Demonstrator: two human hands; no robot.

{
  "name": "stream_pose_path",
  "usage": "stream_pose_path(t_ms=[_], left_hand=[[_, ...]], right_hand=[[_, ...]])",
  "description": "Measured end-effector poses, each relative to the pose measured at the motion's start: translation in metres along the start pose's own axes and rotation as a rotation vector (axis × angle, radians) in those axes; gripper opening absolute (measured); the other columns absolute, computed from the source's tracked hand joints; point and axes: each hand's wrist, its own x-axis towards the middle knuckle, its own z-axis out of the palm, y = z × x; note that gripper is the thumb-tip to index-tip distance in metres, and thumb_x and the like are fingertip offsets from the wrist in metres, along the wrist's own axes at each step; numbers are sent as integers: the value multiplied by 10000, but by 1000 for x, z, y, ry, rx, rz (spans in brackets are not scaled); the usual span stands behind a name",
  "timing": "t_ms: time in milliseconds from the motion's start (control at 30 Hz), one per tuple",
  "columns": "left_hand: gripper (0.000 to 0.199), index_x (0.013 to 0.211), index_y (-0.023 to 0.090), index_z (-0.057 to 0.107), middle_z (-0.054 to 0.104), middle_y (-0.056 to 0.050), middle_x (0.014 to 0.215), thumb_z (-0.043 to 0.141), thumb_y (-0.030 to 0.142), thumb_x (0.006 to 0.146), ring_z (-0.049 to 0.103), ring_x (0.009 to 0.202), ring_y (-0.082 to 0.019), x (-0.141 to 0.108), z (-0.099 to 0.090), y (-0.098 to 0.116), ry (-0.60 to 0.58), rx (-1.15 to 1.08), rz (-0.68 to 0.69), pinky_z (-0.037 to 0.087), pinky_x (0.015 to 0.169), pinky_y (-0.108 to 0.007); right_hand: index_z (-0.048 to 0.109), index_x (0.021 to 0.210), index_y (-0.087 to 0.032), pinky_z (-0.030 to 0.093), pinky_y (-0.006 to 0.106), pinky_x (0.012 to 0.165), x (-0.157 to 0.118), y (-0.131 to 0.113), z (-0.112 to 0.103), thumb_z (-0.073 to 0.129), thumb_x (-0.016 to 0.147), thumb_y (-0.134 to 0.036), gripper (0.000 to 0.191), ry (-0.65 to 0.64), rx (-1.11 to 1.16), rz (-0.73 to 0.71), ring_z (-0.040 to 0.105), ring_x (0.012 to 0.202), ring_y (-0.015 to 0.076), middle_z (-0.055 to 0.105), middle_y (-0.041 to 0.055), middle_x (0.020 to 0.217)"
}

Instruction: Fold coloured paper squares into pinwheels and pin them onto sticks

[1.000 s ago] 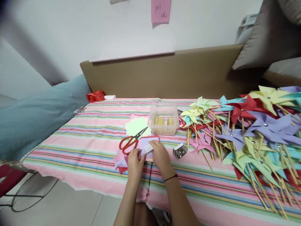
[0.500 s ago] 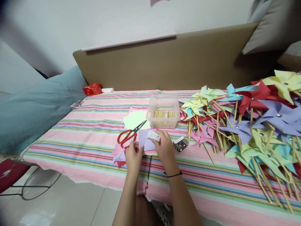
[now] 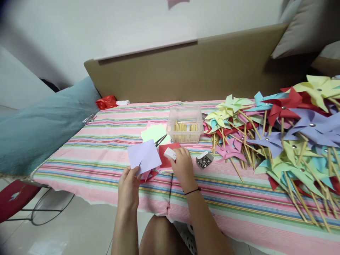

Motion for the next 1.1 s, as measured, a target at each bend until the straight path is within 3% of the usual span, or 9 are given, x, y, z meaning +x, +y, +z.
stream_pose_path(t_ms=[100,200,400,500,600,767,867,967,1100], left_hand=[[153,761,162,620,631,5,826,703,235,655,586,780,-121,-7,-6,7,-43,-136,-62,471,663,-213],[139,770,159,639,645,-10,881,697,205,653,601,875,-138,-14,-10,5,-68,-220,-99,502,731,-221],[177,784,170,597,654,-2,884,701,194,644,616,884,-128,-38,-12,-5,-138,-229,-177,511,778,-224],[261,782,180,535,624,40,753,739,184,619,603,723,-77,-57,-11,-7,-141,-223,-225,502,717,-193],[332,831,205,487,584,70,663,756,202,635,567,595,-58,-80,-12,-6,-162,-221,-251,479,634,-180],[361,939,219,480,610,53,702,743,222,691,565,597,-68,-129,-17,3,-314,-229,-256,434,578,-167],[329,952,220,488,627,49,692,725,236,724,583,623,-81,-159,-23,11,-428,-154,-274,440,607,-176],[338,1009,238,494,649,49,706,707,269,748,595,624,-95,-184,-27,22,-518,-42,-256,445,616,-191],[384,1054,217,545,703,-10,862,724,313,728,633,774,-139,-203,-27,30,-646,124,-189,479,711,-228]], right_hand=[[614,1030,-144,444,459,901,-3,2,6,601,778,-169,253,-43,-43,-10,521,1021,310,625,136,1008],[597,1083,-123,416,474,959,-3,1,4,573,782,-160,304,26,-21,-11,508,1084,311,619,153,1088],[643,1007,-190,469,438,922,-17,-25,-38,538,832,-227,207,252,291,33,597,1017,250,666,100,1052],[666,969,-207,502,403,879,-42,-49,-71,575,841,-280,173,324,465,86,618,980,230,673,80,1019],[676,971,-224,470,428,944,-79,-69,-98,588,849,-319,178,339,535,117,602,1039,242,664,81,1061],[567,1181,-235,522,388,868,-141,-89,-114,664,776,-428,459,276,795,423,607,1091,259,626,112,1222],[484,1245,-242,553,348,742,-168,-99,-122,706,736,-431,587,242,990,523,678,913,234,694,100,1074],[478,1206,-231,544,315,635,-187,-110,-136,771,661,-401,641,310,985,568,683,763,217,722,59,875],[463,1192,-227,530,306,625,-205,-121,-159,792,626,-392,675,313,943,543,678,747,217,724,59,834]])
